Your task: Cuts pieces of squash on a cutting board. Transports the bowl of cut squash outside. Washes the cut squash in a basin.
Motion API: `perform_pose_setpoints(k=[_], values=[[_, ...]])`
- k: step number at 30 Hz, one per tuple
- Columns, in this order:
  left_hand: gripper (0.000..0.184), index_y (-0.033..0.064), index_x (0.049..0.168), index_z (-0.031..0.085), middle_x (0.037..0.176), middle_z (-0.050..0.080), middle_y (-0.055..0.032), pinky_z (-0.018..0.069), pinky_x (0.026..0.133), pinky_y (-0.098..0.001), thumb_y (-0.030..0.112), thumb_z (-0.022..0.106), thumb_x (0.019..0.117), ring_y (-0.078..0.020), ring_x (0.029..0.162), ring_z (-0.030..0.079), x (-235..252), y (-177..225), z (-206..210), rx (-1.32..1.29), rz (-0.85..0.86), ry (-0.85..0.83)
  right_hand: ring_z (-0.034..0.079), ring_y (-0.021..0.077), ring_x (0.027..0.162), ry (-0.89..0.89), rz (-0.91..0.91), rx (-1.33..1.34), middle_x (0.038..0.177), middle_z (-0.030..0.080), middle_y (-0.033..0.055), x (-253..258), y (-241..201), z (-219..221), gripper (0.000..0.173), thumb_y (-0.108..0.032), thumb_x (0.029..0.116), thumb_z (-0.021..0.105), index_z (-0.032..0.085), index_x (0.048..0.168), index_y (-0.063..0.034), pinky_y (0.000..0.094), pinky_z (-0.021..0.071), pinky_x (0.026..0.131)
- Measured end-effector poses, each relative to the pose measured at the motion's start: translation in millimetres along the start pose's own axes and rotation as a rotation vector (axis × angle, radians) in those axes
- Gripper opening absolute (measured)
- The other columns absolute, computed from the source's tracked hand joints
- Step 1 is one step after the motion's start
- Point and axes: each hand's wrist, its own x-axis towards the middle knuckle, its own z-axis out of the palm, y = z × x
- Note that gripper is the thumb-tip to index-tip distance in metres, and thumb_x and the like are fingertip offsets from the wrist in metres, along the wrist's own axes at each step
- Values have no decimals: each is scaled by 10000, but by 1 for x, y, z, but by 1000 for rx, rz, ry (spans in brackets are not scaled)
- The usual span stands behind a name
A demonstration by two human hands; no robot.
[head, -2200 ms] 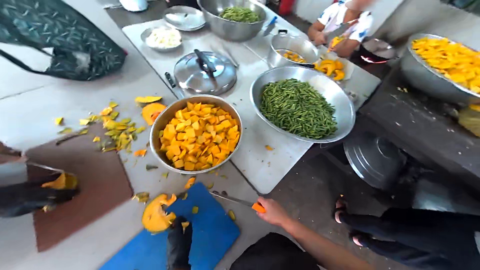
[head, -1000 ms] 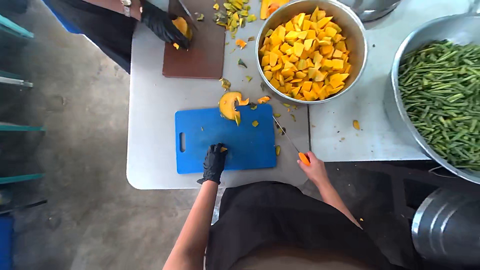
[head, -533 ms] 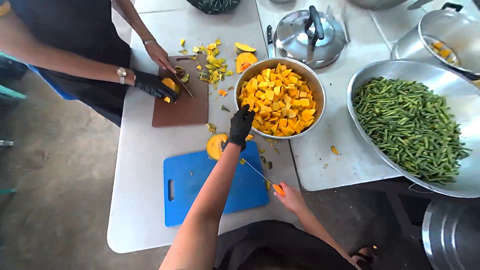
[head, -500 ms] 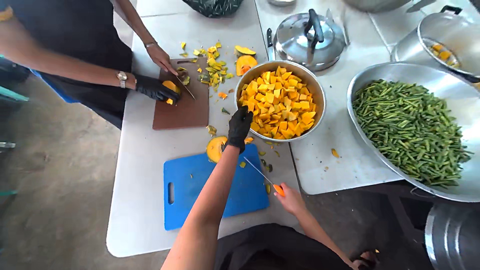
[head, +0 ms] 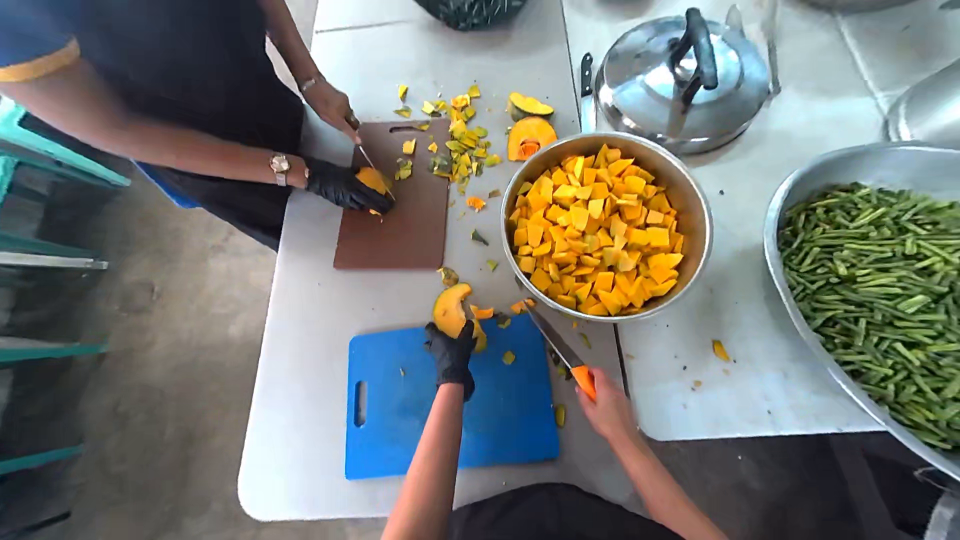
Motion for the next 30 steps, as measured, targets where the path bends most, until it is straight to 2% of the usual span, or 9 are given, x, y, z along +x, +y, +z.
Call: perform_pose_setpoints(k=[4, 6, 8, 11, 15, 22, 24, 27, 30], values=[[757, -28, 1531, 290, 1331, 556, -323, 563, 909, -503, 257, 713, 971, -390, 1119, 636, 24, 26, 21, -213, 64, -22, 615, 442, 1236, 83, -126, -11, 1381, 566, 317, 18, -2, 10, 522, -143, 998, 651, 489, 1441, 80, 526, 502, 1046], [733, -39, 1526, 341, 1438, 476, -338, 499, 1011, -539, 339, 674, 993, -436, 1266, 551, 28, 48, 11, -5, 113, -54, 613, 469, 1219, 207, -232, 47, 1333, 582, 342, 23, 3, 11, 443, -129, 973, 678, 587, 1341, 100, 531, 505, 1042], [648, -58, 1477, 430, 1468, 436, -359, 429, 1086, -552, 330, 643, 1004, -478, 1344, 474, 26, 69, 0, 151, 280, -5, 623, 464, 1184, 324, -283, 127, 1253, 627, 326, 25, 9, 0, 332, -161, 998, 637, 670, 1203, 97, 547, 507, 1024], [424, -87, 1301, 594, 1247, 629, -302, 492, 1014, -517, 247, 554, 1042, -401, 1163, 622, 36, 97, 5, 173, 622, -28, 658, 458, 1067, 638, -289, 302, 1128, 658, 311, 34, 17, -35, 290, -141, 1012, 582, 682, 1098, 118, 578, 552, 907], [505, -52, 1388, 545, 1350, 571, -300, 463, 1067, -534, 313, 551, 1039, -425, 1257, 566, 31, 147, 39, 257, 786, -138, 558, 517, 1212, 855, -99, 400, 1293, 547, 389, 70, 19, -107, 419, -158, 1029, 588, 546, 1309, 150, 599, 472, 1022], [949, 170, 1634, 211, 1529, 389, -311, 486, 987, -657, 364, 773, 894, -510, 1287, 528, 58, 219, 107, 682, 595, -251, 430, 484, 1407, 709, 174, 254, 1530, 389, 343, 145, -11, -209, 648, -228, 1030, 616, 343, 1557, 33, 565, 408, 1134], [1003, 212, 1634, 199, 1513, 399, -316, 501, 920, -700, 296, 819, 850, -539, 1212, 564, 71, 219, 118, 679, 605, -247, 394, 502, 1431, 777, 48, 86, 1552, 372, 346, 155, -23, -210, 618, -237, 1023, 609, 399, 1529, 50, 603, 350, 1158], [955, 191, 1613, 260, 1448, 485, -294, 521, 884, -698, 284, 825, 850, -519, 1148, 609, 79, 214, 124, 624, 643, -202, 391, 483, 1449, 711, -443, -133, 1555, 398, 322, 178, -53, -184, 580, -318, 1047, 568, 467, 1503, 27, 634, 317, 1174], [747, 212, 1611, 278, 1424, 532, -268, 519, 884, -692, 304, 670, 982, -498, 1136, 629, 81, 207, 124, 644, 648, -157, 291, 362, 1541, 472, -784, -255, 1626, 398, 145, 211, -91, -147, 497, -437, 1070, 484, 546, 1507, -207, 655, 196, 1225]])
